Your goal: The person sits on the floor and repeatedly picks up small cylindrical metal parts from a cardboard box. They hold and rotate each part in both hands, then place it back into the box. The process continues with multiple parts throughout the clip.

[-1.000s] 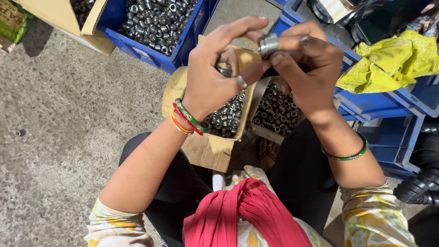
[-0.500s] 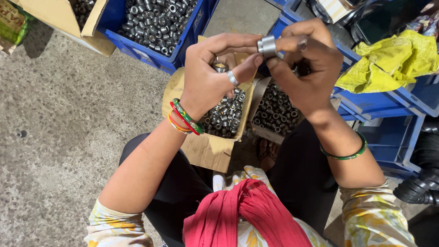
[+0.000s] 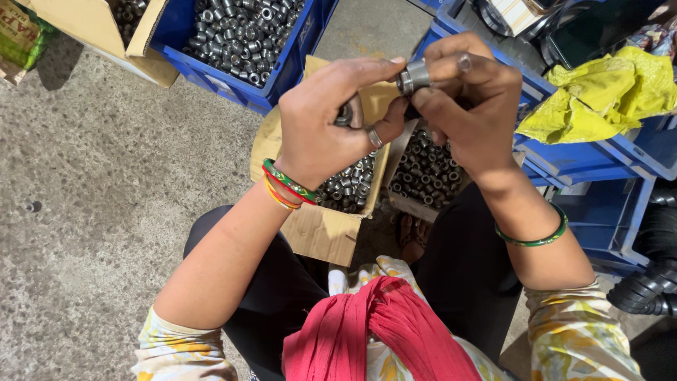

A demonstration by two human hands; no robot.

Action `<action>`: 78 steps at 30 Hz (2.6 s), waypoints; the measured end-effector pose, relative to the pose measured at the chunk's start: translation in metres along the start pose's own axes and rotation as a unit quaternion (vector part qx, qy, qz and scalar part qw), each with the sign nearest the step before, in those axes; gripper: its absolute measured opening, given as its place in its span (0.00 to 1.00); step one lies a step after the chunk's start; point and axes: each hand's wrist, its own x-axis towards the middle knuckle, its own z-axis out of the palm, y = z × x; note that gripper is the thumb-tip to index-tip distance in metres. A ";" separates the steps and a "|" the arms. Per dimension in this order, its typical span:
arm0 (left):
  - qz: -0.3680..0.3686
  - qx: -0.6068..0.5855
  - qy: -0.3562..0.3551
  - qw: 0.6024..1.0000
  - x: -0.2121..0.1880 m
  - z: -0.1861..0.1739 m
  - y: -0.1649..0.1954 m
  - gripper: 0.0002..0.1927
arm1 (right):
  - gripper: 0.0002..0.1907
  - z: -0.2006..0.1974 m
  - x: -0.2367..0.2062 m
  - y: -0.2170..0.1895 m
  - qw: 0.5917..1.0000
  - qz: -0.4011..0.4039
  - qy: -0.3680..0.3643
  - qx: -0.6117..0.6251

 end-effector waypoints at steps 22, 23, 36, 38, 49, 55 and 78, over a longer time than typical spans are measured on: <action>-0.383 -0.474 -0.060 0.791 0.006 0.001 -0.009 0.21 | 0.08 -0.003 0.005 0.000 0.963 -0.138 0.003 -0.233; -0.371 -0.443 -0.060 0.814 0.006 0.001 -0.009 0.21 | 0.08 -0.004 0.006 0.000 0.963 -0.139 0.001 -0.232; -0.109 -0.115 -0.051 0.986 0.007 -0.007 -0.010 0.19 | 0.09 -0.002 0.003 -0.004 0.996 -0.038 -0.025 -0.083; -0.062 -0.075 -0.044 0.994 0.006 -0.007 -0.011 0.20 | 0.09 -0.002 0.003 -0.005 0.998 -0.015 -0.028 -0.050; -0.062 -0.108 -0.053 0.991 0.009 -0.009 -0.008 0.17 | 0.05 0.003 0.006 -0.006 0.997 0.058 -0.005 0.046; -0.327 -0.364 -0.094 0.867 0.013 -0.010 -0.009 0.17 | 0.07 0.003 0.004 -0.009 0.987 -0.071 -0.018 -0.145; -0.201 -0.222 -0.088 0.950 0.007 -0.003 -0.012 0.20 | 0.30 0.006 0.014 -0.005 0.963 0.233 -0.044 0.125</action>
